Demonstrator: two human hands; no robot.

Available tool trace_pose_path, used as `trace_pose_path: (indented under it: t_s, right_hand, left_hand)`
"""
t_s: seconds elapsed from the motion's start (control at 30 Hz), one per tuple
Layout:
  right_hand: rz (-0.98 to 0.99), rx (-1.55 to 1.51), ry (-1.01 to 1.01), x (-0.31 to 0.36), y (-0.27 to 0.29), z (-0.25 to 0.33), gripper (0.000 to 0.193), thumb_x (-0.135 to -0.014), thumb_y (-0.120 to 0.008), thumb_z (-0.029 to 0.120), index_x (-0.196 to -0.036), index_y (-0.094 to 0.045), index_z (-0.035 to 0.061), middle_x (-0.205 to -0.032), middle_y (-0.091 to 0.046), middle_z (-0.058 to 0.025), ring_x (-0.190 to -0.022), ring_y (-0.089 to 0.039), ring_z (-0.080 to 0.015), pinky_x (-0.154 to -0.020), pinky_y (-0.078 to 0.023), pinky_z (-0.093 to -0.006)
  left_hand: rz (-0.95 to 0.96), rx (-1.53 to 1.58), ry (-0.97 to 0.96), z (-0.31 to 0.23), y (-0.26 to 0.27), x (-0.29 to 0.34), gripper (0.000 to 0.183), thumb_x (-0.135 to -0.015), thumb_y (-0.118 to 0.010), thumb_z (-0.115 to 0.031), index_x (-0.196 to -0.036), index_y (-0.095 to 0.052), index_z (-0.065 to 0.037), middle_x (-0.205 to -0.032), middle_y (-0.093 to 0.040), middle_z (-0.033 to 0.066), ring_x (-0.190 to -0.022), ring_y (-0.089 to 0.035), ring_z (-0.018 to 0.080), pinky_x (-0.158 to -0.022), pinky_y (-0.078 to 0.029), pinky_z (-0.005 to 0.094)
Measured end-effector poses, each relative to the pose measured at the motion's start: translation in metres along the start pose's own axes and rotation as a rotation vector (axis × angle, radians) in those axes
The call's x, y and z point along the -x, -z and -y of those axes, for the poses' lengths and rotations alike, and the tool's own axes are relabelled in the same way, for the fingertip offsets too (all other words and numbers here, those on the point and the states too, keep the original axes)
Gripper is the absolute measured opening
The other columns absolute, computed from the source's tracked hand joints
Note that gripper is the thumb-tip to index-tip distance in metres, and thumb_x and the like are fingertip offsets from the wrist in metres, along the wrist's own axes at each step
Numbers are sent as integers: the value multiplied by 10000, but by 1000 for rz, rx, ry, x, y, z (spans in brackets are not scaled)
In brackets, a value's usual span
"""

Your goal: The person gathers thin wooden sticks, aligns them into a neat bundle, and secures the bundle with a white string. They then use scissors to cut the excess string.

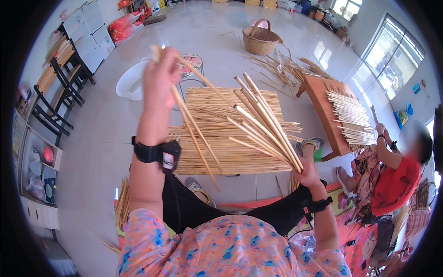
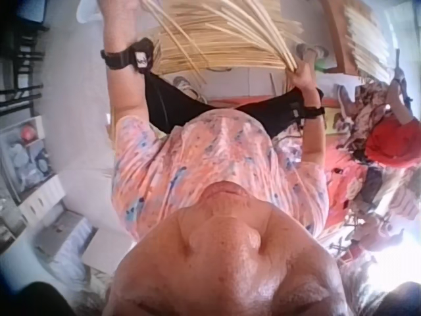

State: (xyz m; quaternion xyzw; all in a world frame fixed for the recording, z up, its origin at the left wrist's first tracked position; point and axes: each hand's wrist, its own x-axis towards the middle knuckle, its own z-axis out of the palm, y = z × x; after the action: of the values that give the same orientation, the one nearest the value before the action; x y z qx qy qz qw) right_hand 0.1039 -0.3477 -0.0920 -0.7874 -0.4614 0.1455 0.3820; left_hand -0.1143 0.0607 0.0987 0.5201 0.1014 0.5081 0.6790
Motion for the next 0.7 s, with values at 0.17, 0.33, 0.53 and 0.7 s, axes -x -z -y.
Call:
trace_pose_path:
  t_s: [0.17,0.33,0.53,0.7]
  right_hand:
    - [-102,78,-88,26,20,-45,278,-745,-612,78,-1016,-645,26,-723,-585,-198,-662,-572,-353,-660,-486,-396]
    - [-237,118,-160,28,26,-53,237,-749,-625,94,-972,-624,13,-747,-596,-220,-742,-607,-406,-691,-490,-436]
    - [-331,409,-157,-8,6,-7,131,-748,-613,96,-852,-549,51,-698,-594,-219,-725,-599,-459,-629,-469,-529]
    - [-383,501,-22,-21,-4,17,170,-725,-628,91,-847,-511,73,-676,-596,-189,-689,-603,-434,-606,-467,-531]
  left_hand:
    - [-401,46,-151,-44,62,-47,289,-993,-565,-337,-1007,-543,-49,-757,-604,24,-586,-533,103,-536,-413,226]
    - [-262,72,-160,-59,75,-32,315,-987,-565,-374,-1025,-519,-64,-694,-519,-10,-566,-471,75,-528,-390,230]
    - [33,-88,69,-12,-12,17,215,-890,-712,-227,-961,-596,-60,-671,-454,-64,-503,-372,18,-431,-274,191]
    - [203,-108,87,-2,-53,29,179,-871,-731,-174,-940,-659,-25,-686,-482,-76,-509,-339,3,-453,-256,186]
